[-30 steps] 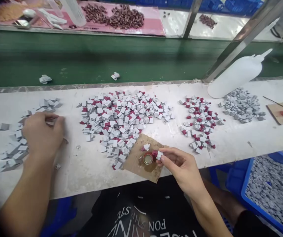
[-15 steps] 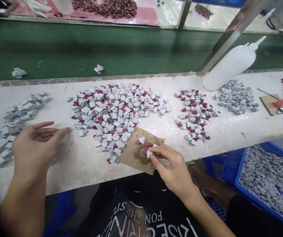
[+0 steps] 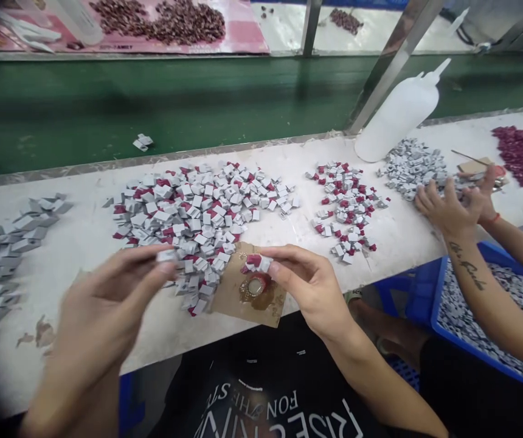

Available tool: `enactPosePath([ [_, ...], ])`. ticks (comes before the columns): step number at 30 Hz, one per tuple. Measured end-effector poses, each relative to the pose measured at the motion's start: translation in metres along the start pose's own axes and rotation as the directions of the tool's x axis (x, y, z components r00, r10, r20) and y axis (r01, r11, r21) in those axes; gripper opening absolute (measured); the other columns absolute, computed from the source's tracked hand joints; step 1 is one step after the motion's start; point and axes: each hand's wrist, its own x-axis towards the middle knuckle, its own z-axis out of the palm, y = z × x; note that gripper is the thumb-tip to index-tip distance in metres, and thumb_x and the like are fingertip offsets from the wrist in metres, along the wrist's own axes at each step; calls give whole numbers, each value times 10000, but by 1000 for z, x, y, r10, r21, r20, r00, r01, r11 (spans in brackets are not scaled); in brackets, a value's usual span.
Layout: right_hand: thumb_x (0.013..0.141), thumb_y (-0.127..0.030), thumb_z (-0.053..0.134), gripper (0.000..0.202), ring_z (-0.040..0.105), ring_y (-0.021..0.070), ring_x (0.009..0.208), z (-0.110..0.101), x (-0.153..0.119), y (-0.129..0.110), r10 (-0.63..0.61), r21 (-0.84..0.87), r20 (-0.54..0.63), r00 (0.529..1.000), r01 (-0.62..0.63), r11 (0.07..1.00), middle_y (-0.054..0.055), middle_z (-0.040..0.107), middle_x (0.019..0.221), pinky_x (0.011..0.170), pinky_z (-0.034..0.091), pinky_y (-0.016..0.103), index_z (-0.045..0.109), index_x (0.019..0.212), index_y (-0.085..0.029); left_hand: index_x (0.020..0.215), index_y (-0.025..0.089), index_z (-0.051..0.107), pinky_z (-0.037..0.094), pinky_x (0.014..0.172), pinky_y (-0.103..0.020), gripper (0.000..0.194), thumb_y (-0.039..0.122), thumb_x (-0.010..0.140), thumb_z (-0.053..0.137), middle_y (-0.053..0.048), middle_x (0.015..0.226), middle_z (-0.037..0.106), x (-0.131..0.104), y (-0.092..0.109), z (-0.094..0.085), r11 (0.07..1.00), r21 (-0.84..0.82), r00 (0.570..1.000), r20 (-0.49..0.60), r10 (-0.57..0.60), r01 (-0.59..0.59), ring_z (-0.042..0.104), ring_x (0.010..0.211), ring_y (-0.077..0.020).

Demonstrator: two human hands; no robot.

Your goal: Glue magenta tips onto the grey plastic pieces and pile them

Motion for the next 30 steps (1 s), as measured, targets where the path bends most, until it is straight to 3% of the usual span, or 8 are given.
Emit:
enactPosePath([
  [2,977,-519,937,236,880,302,1133,4,6,-2,15,66,-15,1000,-14,998,45,926,1196,1039,731,503,929,1139,-348,1143,357,876,761,901,-416,272,542,944,885,-38,1124,877,-4,22,22,972,-235,979,204,25,24,855,990,-270],
  [4,934,-549,971,275,876,317,1159,8,10,-3,26,95,-36,999,-23,995,44,927,1196,1097,711,554,927,1112,-344,1125,328,874,763,900,-410,229,482,958,900,-47,1077,874,-4,39,38,910,-406,944,325,58,84,859,960,-259],
  [10,911,-505,1003,234,887,285,1092,6,9,-3,-4,134,-82,997,15,991,30,932,1155,1046,730,480,947,1083,-357,1131,318,867,754,915,-365,127,325,1004,864,-26,1078,886,-2,51,55,814,-550,886,452,104,185,877,1005,-239],
  [15,995,-386,933,138,879,250,1072,5,8,-5,-72,34,-58,996,74,997,27,922,1144,980,735,386,954,1129,-361,1106,327,882,744,904,-352,101,322,1005,871,-21,1079,881,-1,51,58,808,-555,864,488,122,200,872,994,-229],
  [19,1042,-293,866,143,869,212,1014,7,8,-14,-113,-61,5,994,113,992,23,896,1075,905,727,321,954,1141,-346,1093,329,880,732,859,-352,84,317,1013,856,-24,1074,862,-4,50,61,822,-549,876,460,148,149,856,938,-226],
  [23,1036,-311,878,140,869,214,1001,3,13,-19,-100,-81,77,992,106,991,32,896,1085,905,734,343,938,1161,-321,1111,315,865,716,811,-347,105,365,1019,851,-33,1045,844,1,48,60,856,-508,864,470,182,96,832,906,-227],
  [27,1041,-441,874,228,862,245,1034,-15,45,-19,-102,-198,169,980,135,971,69,898,1156,935,742,424,909,1214,-297,1138,275,847,699,829,-379,189,411,1007,834,-59,1052,834,35,59,58,918,-393,825,499,263,-55,802,947,-250],
  [30,1108,-412,752,289,823,251,988,-41,94,-21,-209,-609,6,978,169,775,99,866,1229,913,721,465,874,1343,-295,1095,254,855,654,844,-406,144,331,976,827,-83,1070,833,89,78,62,961,-139,862,426,275,-238,763,970,-273],
])
